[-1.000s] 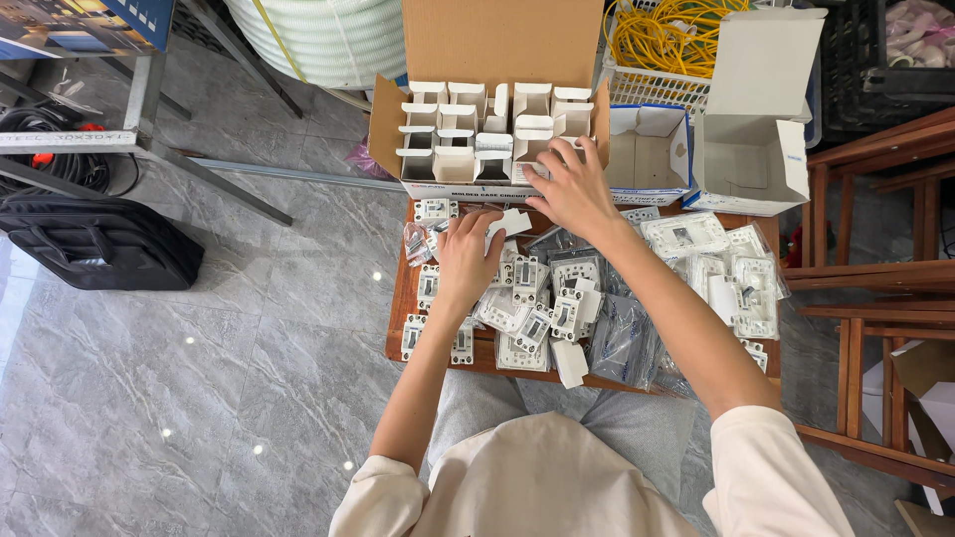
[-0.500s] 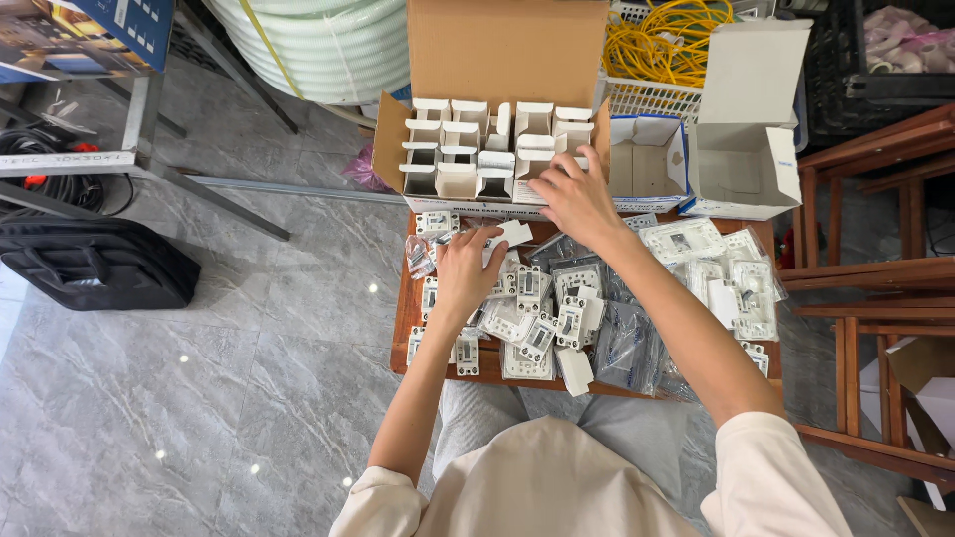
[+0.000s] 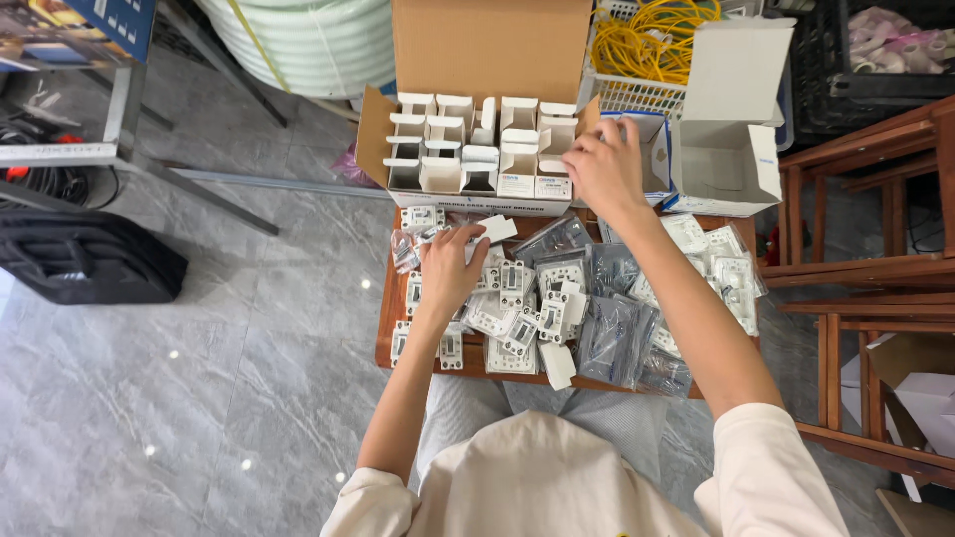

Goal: The person picks up circuit breakers one by one from a table, turns them over by hand to check their sides, and places them into divided cardboard boxes.

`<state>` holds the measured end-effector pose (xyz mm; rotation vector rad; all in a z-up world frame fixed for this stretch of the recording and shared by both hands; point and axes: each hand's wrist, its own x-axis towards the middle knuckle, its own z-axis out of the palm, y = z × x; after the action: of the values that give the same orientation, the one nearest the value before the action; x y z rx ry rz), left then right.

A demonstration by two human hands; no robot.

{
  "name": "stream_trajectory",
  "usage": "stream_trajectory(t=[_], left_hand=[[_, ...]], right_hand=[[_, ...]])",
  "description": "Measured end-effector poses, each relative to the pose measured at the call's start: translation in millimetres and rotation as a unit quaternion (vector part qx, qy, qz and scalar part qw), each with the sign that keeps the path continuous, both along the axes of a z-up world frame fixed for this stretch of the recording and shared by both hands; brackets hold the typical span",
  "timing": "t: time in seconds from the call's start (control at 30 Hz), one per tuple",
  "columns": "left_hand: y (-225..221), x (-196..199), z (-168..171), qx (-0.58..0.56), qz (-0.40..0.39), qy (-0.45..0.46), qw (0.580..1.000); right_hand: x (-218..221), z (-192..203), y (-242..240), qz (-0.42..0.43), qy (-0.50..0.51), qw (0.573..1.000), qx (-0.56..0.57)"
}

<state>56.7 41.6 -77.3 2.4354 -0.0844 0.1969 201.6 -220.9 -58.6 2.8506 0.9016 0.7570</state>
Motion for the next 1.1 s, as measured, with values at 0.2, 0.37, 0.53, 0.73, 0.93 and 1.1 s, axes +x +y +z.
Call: stream_trajectory(t=[0.2, 0.37, 0.53, 0.73, 0.93, 1.1], left_hand=[[-6, -1, 1, -0.001, 0.017, -0.001, 1.0], [-7, -1, 6, -0.006, 0.02, -0.007, 1.0], [-5, -11, 13, -0.029, -0.008, -0.04, 0.999], [-4, -30, 27, -0.03, -0.065, -0.067, 0.995], [-16, -33, 21, 0.16, -0.149, -0.073, 0.973], [-23, -30, 31, 0.163, -0.162, -0.03, 0.973]], right_hand=[[6, -10, -7, -0.002, 0.002, 1.0, 0.029], [8, -7, -11, -0.015, 0.029, 0.999, 0.027], [-2, -11, -13, -0.002, 0.012, 0.998, 0.06], [-16, -13, -17, 0.001, 0.021, 0.997, 0.071], [-16, -15, -19, -0.001, 0.025, 0.997, 0.07], [-5, -20, -17, -0.038, 0.017, 0.998, 0.049]])
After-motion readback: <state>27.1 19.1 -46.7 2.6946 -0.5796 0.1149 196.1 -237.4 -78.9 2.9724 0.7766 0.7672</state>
